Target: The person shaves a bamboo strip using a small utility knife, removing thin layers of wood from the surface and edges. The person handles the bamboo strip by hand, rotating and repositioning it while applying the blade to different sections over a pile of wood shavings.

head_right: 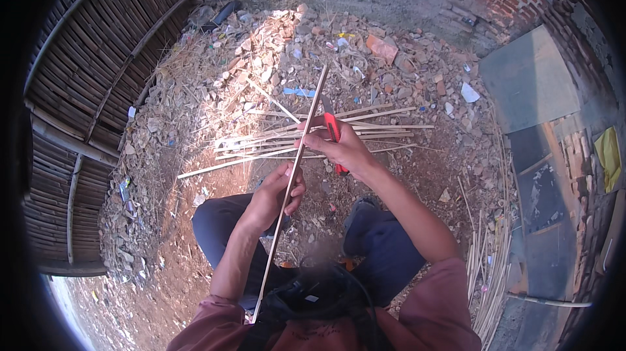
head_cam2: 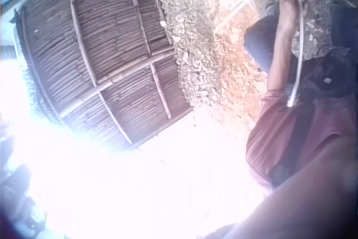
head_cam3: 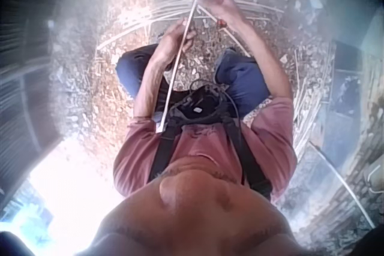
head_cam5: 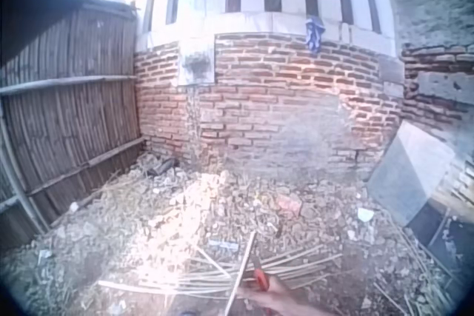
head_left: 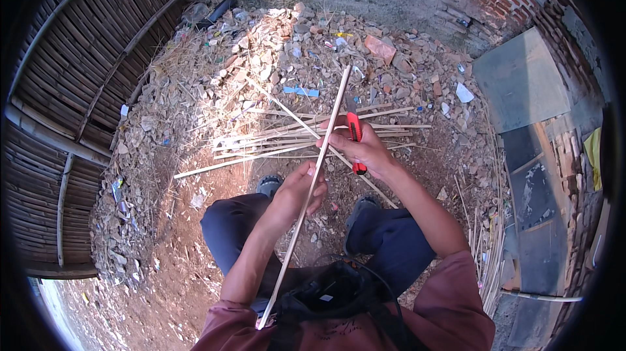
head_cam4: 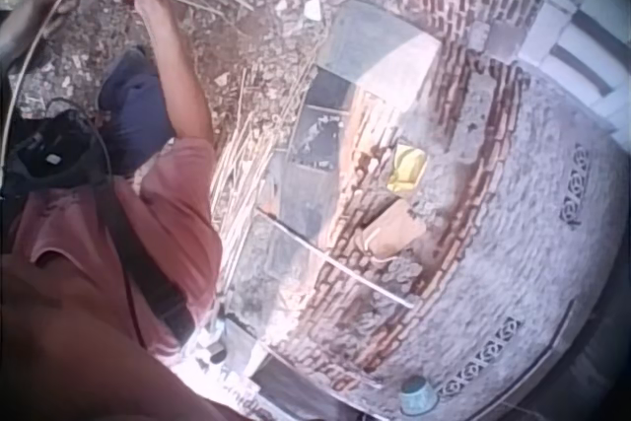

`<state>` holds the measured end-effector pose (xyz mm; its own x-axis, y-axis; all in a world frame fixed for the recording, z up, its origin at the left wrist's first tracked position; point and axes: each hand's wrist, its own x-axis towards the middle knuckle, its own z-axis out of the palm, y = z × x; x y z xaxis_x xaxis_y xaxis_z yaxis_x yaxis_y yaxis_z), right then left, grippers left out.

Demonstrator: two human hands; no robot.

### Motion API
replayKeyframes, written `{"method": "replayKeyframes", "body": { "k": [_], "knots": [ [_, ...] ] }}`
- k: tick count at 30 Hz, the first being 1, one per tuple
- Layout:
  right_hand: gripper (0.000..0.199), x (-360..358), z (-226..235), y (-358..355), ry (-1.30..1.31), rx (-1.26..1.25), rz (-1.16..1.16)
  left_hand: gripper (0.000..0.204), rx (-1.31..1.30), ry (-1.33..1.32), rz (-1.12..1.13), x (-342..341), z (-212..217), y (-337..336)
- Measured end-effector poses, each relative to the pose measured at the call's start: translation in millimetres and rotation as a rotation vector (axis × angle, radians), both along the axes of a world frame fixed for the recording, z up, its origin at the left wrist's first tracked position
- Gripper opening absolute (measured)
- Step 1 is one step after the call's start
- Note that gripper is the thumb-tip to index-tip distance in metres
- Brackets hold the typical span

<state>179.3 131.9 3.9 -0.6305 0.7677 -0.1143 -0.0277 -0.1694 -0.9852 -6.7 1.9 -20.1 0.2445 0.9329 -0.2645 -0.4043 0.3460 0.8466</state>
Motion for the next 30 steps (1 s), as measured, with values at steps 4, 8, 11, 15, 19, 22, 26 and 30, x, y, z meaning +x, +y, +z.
{"method": "replayKeyframes", "body": {
  "k": [4,8,11,15,19,22,26,30],
  "knots": [
    [0.04,-2.7,-12.0,-0.7,0.03,0.06,-0.079,0.041,-0.02,-0.051,-0.044,-2.4,-0.5,2.8],
    [0.037,-4.3,-17.3,-3.3,0.069,0.125,-0.194,0.052,-0.091,-0.033,-0.011,3.5,6.7,-0.6],
    [0.037,-0.1,-18.4,-1.5,0.023,0.145,-0.195,0.053,0.0,0.049,-0.065,3.7,5.2,-3.4],
    [0.034,2.5,-15.1,-2.4,-0.036,0.035,-0.196,0.046,0.042,0.272,-0.145,5.0,11.4,-7.1],
    [0.027,9.3,-6.4,-2.1,0.105,-0.056,-0.239,0.056,0.169,0.486,-0.151,-0.2,18.9,-19.5],
    [0.024,6.3,12.1,-10.1,0.213,-0.011,-0.254,0.055,0.3,0.714,-0.195,-12.9,46.9,-38.0],
    [0.023,13.1,33.6,-26.3,0.337,0.051,-0.199,0.04,0.389,1.017,-0.255,-19.0,93.6,-46.6],
    [0.025,24.3,53.3,-30.8,0.546,0.155,-0.244,0.036,0.667,1.388,-0.09,-20.0,150.7,-42.8]
  ]
}}
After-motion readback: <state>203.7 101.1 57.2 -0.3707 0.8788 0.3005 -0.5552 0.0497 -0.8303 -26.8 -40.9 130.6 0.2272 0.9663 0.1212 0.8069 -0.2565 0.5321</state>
